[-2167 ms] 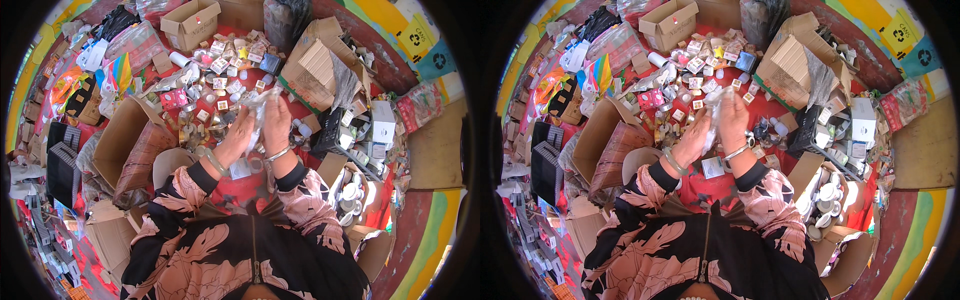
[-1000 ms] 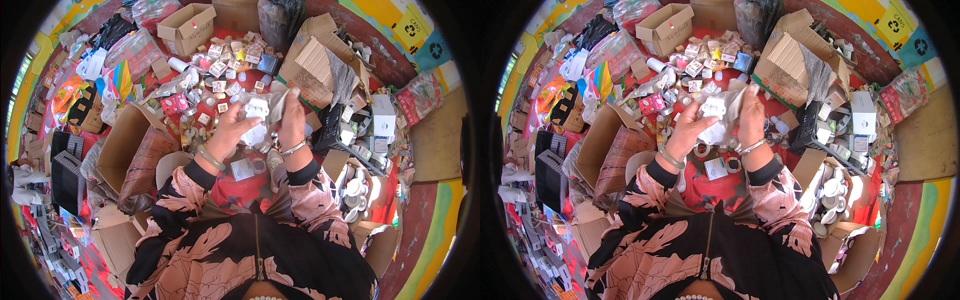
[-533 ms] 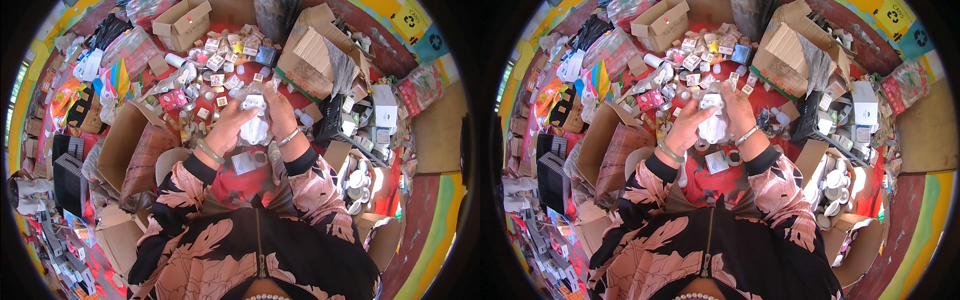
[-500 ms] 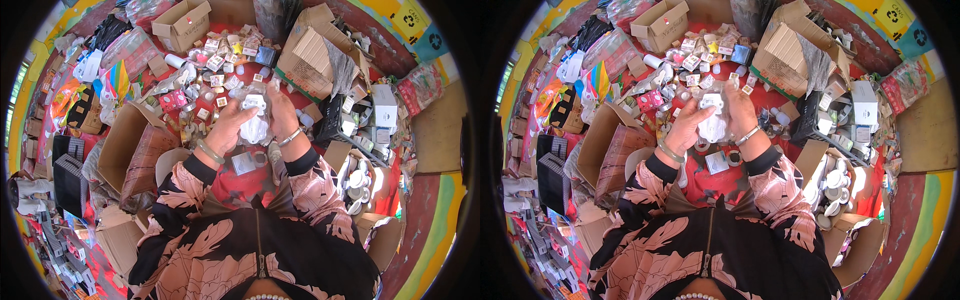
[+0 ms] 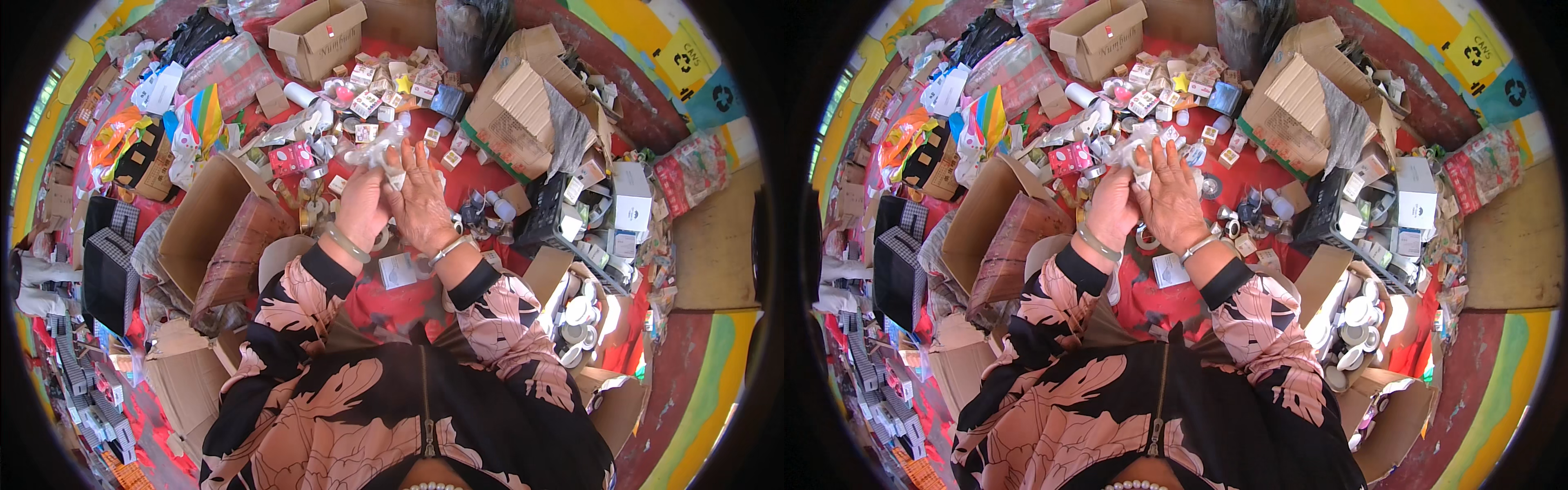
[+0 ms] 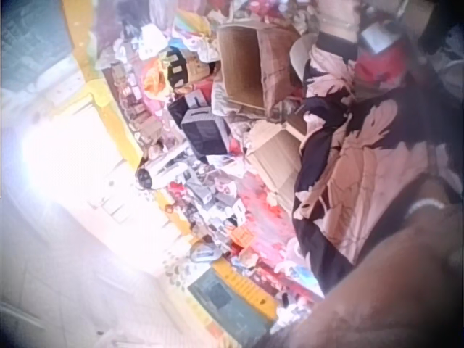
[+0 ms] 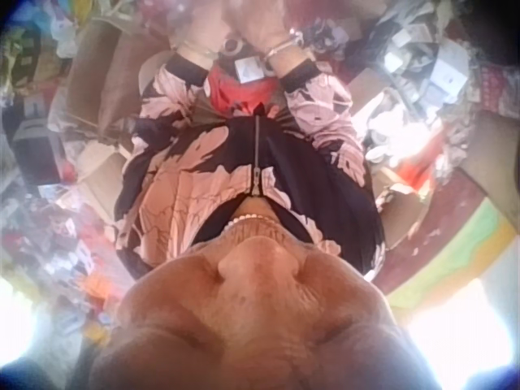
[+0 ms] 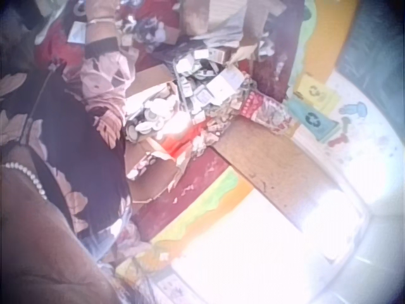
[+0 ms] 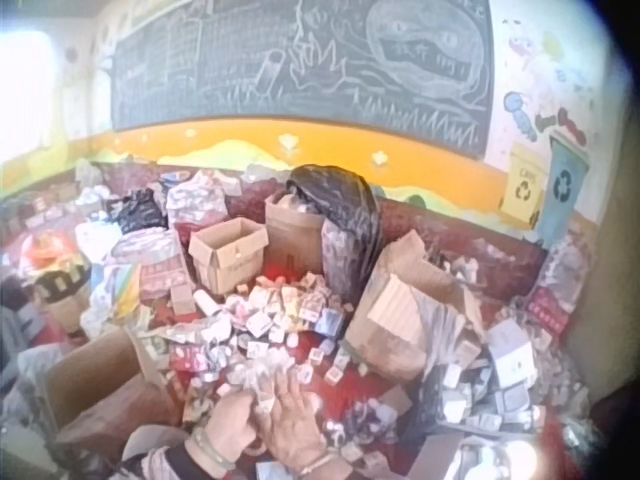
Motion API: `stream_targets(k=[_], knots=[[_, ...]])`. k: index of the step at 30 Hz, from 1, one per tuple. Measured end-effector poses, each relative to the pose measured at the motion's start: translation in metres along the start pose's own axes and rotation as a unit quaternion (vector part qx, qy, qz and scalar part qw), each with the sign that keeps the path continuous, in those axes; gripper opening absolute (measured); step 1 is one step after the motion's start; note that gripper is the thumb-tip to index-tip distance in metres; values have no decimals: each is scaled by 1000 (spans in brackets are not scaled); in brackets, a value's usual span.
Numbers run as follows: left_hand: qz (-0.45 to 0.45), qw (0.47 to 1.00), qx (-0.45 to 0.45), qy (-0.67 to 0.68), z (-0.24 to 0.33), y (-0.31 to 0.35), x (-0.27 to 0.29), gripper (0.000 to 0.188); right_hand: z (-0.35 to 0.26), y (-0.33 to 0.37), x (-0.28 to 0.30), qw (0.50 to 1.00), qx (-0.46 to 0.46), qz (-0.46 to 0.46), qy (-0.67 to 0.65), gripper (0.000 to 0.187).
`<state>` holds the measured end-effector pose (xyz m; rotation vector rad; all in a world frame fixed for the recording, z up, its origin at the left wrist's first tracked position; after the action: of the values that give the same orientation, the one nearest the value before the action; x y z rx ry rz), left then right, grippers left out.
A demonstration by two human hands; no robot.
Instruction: The person sits on the floor and sorts through various items, including small boxes, plastic-wrapped goods, and white circular objects. They pick up items, open boxes, unwrap packages, and place items into a cardboard box.
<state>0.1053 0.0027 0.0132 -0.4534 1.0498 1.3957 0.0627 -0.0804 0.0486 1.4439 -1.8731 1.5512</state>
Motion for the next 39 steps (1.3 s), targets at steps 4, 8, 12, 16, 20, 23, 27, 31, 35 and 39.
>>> stream_targets(k=[4,8,12,16,20,23,27,31,35,39], knots=[[-26,998,-49,2,34,-9,7,25,2,5,0,980,-88,-72,-165,61],[-62,984,-155,59,65,-4,-11,26,55,19,-6,944,-278,-33,-177,43],[-92,987,-120,57,57,2,-13,25,75,4,15,612,-408,122,-666,49],[-108,991,-74,41,34,11,-20,23,47,-14,24,377,-352,52,-855,46],[-80,991,-100,-46,23,18,-24,18,44,-7,1,534,-426,42,-729,40],[-108,986,-96,-81,20,20,-26,17,38,1,-5,508,-437,-6,-743,33],[-104,989,-89,-63,15,15,-21,19,33,12,-8,532,-436,-2,-726,36],[-102,992,-72,-34,12,16,-32,27,38,8,15,829,-319,95,-449,33],[-188,982,12,6,0,27,-44,39,22,-8,58,977,-97,183,-56,35],[-132,989,49,33,-5,23,-34,41,-12,-5,53,975,124,170,63,39]])
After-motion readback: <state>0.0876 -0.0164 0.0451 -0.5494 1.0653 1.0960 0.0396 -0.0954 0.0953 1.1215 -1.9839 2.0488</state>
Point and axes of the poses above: each hand's wrist, its own y-axis away from the middle knuckle, its own x-axis out of the back of the hand, z = x × y, the point moved 5 cm from there along -y, towards the middle knuckle, and after that the axes turned 9 degrees about z, right-handed, at the moved point
